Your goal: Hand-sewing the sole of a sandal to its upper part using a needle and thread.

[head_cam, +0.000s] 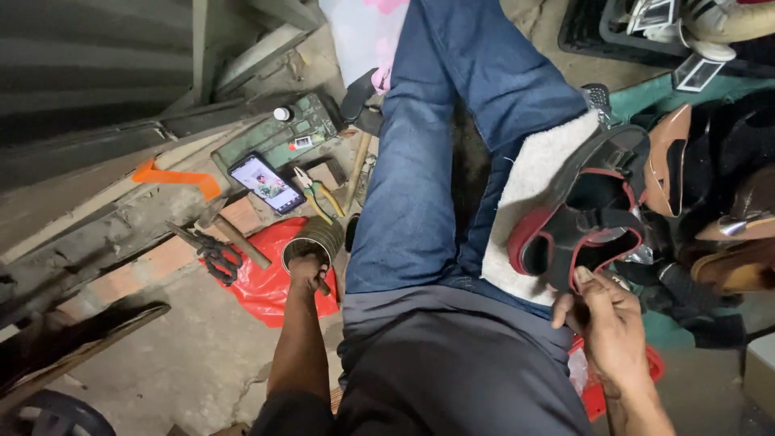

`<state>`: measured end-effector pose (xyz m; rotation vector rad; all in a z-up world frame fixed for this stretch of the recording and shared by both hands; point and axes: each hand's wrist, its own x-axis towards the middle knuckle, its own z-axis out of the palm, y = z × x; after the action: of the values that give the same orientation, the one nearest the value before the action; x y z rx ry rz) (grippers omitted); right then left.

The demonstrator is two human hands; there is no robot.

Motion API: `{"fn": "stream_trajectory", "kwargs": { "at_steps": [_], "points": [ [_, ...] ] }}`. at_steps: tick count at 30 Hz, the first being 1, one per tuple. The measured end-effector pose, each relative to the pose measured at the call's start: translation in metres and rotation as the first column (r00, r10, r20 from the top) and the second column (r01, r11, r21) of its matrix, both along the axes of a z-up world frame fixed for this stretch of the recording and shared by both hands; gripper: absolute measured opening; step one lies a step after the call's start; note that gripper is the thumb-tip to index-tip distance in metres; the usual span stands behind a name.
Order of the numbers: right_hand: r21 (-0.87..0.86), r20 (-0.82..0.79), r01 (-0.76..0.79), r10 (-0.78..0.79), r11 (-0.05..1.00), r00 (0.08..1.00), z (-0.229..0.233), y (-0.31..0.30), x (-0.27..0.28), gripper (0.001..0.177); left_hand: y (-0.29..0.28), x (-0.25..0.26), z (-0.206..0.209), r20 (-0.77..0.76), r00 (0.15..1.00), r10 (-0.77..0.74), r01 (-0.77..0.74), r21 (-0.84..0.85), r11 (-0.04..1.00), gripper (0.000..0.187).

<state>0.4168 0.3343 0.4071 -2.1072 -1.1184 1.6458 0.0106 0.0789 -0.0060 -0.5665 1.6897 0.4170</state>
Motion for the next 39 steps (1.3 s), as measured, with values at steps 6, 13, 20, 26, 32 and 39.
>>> {"fn": "stream_trajectory", "kwargs": {
  "at_steps": [6,13,20,26,32,39],
  "points": [
    [0.091,-0.092,-0.074,0.083,0.993,0.992,0.003,0.005,-0.015,0.073,0.036,0.004,0.057,0.080,0.447,-0.891,0.892,0.033,0.451,0.025],
    [0.016,-0.052,-0.089,0.089,0.996,0.995,-0.008,0.004,-0.020,0.077,0.013,-0.004,0.085,-0.311,0.783,-0.539,0.462,-0.291,0.838,0.024],
    [-0.010,-0.156,-0.268,0.264,0.963,0.952,-0.003,-0.002,-0.010,0.083,0.079,-0.002,0.271,-0.707,0.487,-0.513,0.602,-0.154,0.784,0.023],
    [0.256,-0.430,-0.331,0.413,0.908,0.803,0.022,-0.010,-0.043,0.032,0.161,0.036,0.393,-0.541,0.839,0.051,0.418,0.702,0.576,0.029],
    [0.314,-0.197,-0.575,0.645,0.755,0.739,0.036,0.017,-0.070,0.057,0.217,0.105,0.419,-0.426,0.874,-0.233,0.484,0.806,0.342,0.022],
    [0.283,-0.467,-0.278,0.385,0.918,0.796,0.017,0.010,-0.055,0.034,0.218,0.154,0.330,-0.598,0.800,-0.036,0.564,0.731,0.386,0.051]
  ]
}}
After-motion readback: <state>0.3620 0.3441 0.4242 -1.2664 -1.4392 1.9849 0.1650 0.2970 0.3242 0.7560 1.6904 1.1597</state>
